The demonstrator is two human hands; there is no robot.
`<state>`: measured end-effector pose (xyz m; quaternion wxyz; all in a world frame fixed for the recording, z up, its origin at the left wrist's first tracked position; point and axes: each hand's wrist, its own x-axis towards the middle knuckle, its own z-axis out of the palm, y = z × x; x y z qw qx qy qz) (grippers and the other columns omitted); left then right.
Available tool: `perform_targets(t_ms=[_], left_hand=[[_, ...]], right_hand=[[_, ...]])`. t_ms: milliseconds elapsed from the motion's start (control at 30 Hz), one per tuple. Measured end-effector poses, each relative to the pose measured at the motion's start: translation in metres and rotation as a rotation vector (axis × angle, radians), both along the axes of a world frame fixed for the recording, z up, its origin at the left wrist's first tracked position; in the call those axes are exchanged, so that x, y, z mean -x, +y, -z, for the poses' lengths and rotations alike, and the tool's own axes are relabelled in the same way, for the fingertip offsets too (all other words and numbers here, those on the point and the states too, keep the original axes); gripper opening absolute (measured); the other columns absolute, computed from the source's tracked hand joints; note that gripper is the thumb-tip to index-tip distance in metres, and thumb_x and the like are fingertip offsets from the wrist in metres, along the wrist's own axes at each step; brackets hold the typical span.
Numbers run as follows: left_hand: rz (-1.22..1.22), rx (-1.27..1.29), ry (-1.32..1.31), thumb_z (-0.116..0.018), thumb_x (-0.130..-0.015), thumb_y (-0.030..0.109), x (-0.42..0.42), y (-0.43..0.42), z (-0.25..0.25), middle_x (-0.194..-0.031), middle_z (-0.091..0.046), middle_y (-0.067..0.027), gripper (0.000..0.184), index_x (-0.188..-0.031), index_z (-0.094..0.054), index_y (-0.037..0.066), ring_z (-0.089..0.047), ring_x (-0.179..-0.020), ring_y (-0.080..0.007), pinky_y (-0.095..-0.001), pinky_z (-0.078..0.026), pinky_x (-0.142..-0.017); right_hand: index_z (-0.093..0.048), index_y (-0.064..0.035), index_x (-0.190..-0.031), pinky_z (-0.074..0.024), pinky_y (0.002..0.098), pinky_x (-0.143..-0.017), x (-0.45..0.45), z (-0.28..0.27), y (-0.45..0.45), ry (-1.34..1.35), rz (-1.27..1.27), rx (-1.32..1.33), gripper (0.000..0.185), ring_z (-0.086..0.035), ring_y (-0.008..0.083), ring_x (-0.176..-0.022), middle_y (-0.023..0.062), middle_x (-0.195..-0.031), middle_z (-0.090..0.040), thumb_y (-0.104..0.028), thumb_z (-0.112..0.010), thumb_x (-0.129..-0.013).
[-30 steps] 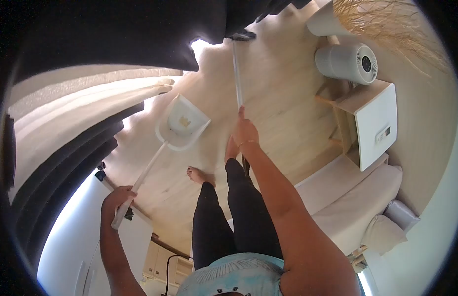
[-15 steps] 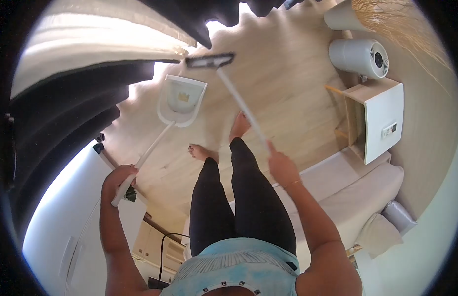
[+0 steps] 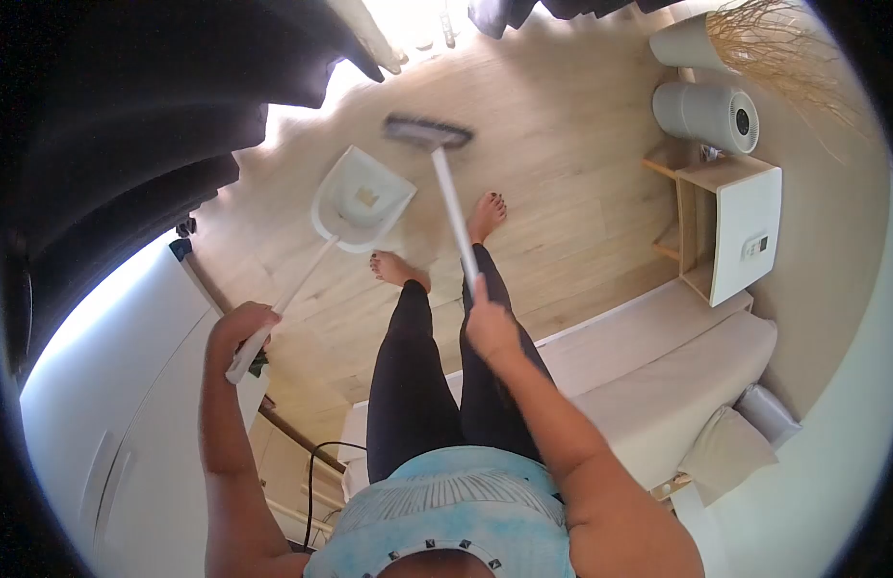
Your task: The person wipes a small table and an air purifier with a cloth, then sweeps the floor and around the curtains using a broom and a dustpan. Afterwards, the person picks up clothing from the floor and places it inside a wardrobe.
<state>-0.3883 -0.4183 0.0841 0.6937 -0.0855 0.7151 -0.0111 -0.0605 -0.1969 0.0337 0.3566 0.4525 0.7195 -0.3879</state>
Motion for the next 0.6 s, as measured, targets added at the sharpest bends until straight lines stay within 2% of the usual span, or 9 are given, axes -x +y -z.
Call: perform_targets(t_ms=[133,233,300,333,367,400,433,533,600], left_hand=[[-0.030,-0.066,0.006,-0.053,-0.075,0.025,0.002,-0.024,0.006,-0.061,-0.051,-0.0051,0.026,-0.086,-0.054,0.002,-0.051,-0.052,-0.0156,-0.0322,-0.042,-0.047],[-0.042,-0.005,0.053,-0.054,-0.075,0.025,0.002,-0.039,-0.005,-0.063,-0.052,-0.0049,0.027,-0.089,-0.054,0.001,-0.051,-0.053,-0.0152,-0.0319,-0.043,-0.047],[-0.055,-0.011,0.075,-0.055,-0.074,0.026,0.004,-0.061,-0.003,-0.061,-0.051,-0.0041,0.025,-0.084,-0.053,0.003,-0.050,-0.051,-0.0143,-0.0312,-0.041,-0.046],[-0.058,-0.016,0.097,-0.055,-0.073,0.026,0.004,-0.071,-0.003,-0.058,-0.049,-0.0033,0.023,-0.080,-0.053,0.004,-0.048,-0.049,-0.0133,-0.0306,-0.039,-0.045],[-0.065,-0.019,0.103,-0.055,-0.073,0.026,0.004,-0.075,-0.008,-0.058,-0.049,-0.0033,0.023,-0.080,-0.053,0.004,-0.048,-0.049,-0.0133,-0.0306,-0.039,-0.045],[-0.074,0.022,0.100,-0.055,-0.074,0.026,0.005,-0.076,-0.015,-0.058,-0.049,-0.0032,0.022,-0.081,-0.053,0.005,-0.048,-0.049,-0.0133,-0.0311,-0.039,-0.044],[-0.083,0.065,0.095,-0.055,-0.074,0.026,0.006,-0.081,-0.018,-0.058,-0.049,-0.0030,0.022,-0.082,-0.053,0.005,-0.047,-0.048,-0.0133,-0.0315,-0.038,-0.044],[-0.204,0.038,0.095,-0.054,-0.075,0.023,0.011,-0.113,-0.013,-0.061,-0.050,-0.0057,0.025,-0.088,-0.053,0.002,-0.047,-0.047,-0.0149,-0.0322,-0.042,-0.044],[-0.272,0.056,0.114,-0.053,-0.075,0.023,0.009,-0.115,-0.020,-0.060,-0.049,-0.0057,0.024,-0.086,-0.052,0.002,-0.047,-0.046,-0.0148,-0.0314,-0.041,-0.044]], right_hand=[[-0.027,-0.0094,-0.131,-0.0412,0.0489,-0.076,-0.002,-0.040,-0.036,0.040,0.035,0.220,0.052,-0.054,0.0435,-0.082,0.0279,-0.089,-0.056,-0.015,-0.043,-0.081],[-0.028,-0.0083,-0.131,-0.0417,0.0449,-0.078,0.001,-0.042,-0.006,0.046,0.113,0.049,0.053,-0.053,0.0398,-0.090,0.0268,-0.100,-0.053,-0.018,-0.045,-0.082],[-0.026,-0.0072,-0.132,-0.0424,0.0405,-0.078,-0.004,0.005,0.026,0.304,0.279,-0.185,0.055,-0.053,0.0357,-0.093,0.0253,-0.103,-0.052,-0.017,-0.046,-0.081],[-0.026,-0.0060,-0.132,-0.0431,0.0387,-0.078,0.007,0.021,0.057,0.141,0.235,-0.248,0.056,-0.054,0.0338,-0.092,0.0233,-0.100,-0.054,-0.015,-0.046,-0.081],[-0.031,-0.0049,-0.129,-0.0434,0.0396,-0.077,-0.005,0.079,0.087,0.298,0.230,-0.426,0.053,-0.055,0.0339,-0.089,0.0230,-0.097,-0.054,-0.016,-0.047,-0.080],[-0.037,-0.0028,-0.123,-0.0447,0.0409,-0.074,0.023,0.089,0.125,0.108,0.341,-0.307,0.048,-0.056,0.0345,-0.086,0.0230,-0.097,-0.055,-0.017,-0.049,-0.079],[-0.044,-0.0005,-0.113,-0.0467,0.0419,-0.068,0.023,0.138,0.159,0.221,0.207,-0.561,0.040,-0.058,0.0351,-0.080,0.0227,-0.093,-0.057,-0.017,-0.050,-0.077],[-0.051,0.0000,-0.094,-0.0438,0.0360,-0.041,0.099,0.171,0.207,0.008,0.143,-0.514,0.022,-0.055,0.0239,-0.048,0.0139,-0.060,-0.053,-0.008,-0.046,-0.074],[-0.052,0.0007,-0.091,-0.0462,0.0395,-0.047,0.145,0.164,0.178,0.120,0.255,-0.464,0.021,-0.060,0.0298,-0.058,0.0186,-0.067,-0.057,-0.011,-0.048,-0.074]])
